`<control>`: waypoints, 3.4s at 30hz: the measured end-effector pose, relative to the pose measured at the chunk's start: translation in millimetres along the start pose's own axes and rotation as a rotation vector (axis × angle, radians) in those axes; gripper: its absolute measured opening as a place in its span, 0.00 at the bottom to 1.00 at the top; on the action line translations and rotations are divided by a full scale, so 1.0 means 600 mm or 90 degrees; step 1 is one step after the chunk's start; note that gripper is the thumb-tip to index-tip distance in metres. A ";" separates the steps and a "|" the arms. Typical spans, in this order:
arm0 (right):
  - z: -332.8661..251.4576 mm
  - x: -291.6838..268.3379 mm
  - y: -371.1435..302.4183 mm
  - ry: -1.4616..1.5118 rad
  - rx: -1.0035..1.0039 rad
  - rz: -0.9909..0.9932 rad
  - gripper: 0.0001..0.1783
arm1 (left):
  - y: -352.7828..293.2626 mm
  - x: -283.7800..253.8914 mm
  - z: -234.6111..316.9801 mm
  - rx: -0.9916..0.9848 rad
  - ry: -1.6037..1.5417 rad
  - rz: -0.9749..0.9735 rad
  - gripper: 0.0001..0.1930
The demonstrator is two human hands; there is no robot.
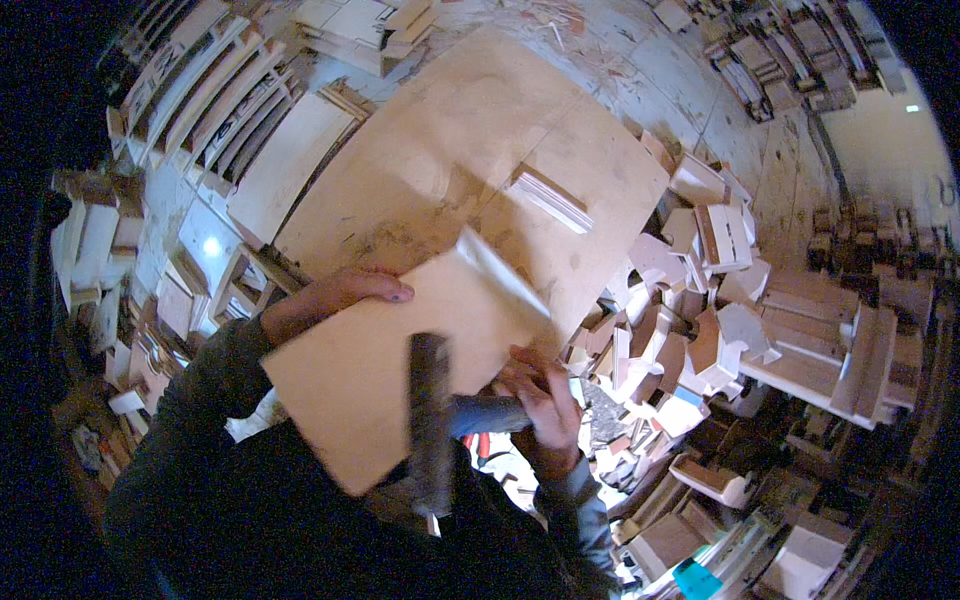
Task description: The person assembles small wooden pieces by nailing them to a larger board using a hammer. They repeatedly pick up pieces, position them, and drive nails to secure them, then place the finished units aside.
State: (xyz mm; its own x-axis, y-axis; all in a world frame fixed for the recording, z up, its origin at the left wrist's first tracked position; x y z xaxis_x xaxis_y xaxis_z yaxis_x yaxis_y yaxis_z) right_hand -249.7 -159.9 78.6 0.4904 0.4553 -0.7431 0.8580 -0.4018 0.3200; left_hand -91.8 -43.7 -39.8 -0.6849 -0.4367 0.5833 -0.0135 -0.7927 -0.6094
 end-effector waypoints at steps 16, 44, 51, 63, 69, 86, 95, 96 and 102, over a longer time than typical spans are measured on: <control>0.016 0.007 0.051 0.001 0.264 -0.224 0.30 | -0.015 0.008 0.067 0.179 0.073 0.010 0.19; -0.001 -0.024 0.050 0.125 0.259 0.080 0.25 | -0.021 0.029 0.092 0.327 0.092 0.023 0.17; 0.058 -0.022 0.011 0.344 0.536 0.055 0.10 | -0.015 0.050 0.105 0.557 0.003 0.088 0.29; -0.073 0.002 0.037 0.312 0.371 0.047 0.20 | -0.021 0.093 0.064 0.414 -0.091 0.175 0.32; -0.115 0.003 0.037 0.375 0.235 0.087 0.23 | -0.081 0.166 0.081 0.447 -0.172 -0.277 0.36; -0.184 -0.044 0.050 0.250 0.079 0.098 0.24 | -0.147 0.198 0.133 0.392 -0.329 -0.305 0.29; -0.192 -0.055 0.049 0.216 0.044 0.071 0.26 | -0.156 0.211 0.131 0.418 -0.375 -0.310 0.29; -0.192 -0.054 0.048 0.222 0.047 0.067 0.26 | -0.157 0.210 0.131 0.420 -0.376 -0.305 0.29; -0.190 -0.054 0.046 0.242 0.051 0.054 0.26 | -0.163 0.216 0.130 0.411 -0.398 -0.351 0.28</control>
State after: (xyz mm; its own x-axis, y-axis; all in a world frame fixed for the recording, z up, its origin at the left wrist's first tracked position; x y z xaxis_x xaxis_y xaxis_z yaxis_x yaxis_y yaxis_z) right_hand -224.2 -95.1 178.7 0.5941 0.6727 -0.4410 0.8043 -0.5050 0.3132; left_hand -122.4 -55.9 137.4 -0.2021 0.0569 0.9777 0.3080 -0.9440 0.1186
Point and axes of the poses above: each hand's wrist, its own y-axis towards the middle knuckle, its own x-axis out of the palm, z = x × y, the point moved 10 cm from there along y, towards the middle knuckle, and after that the axes turned 3 degrees about -y, right-handed, at the moved point
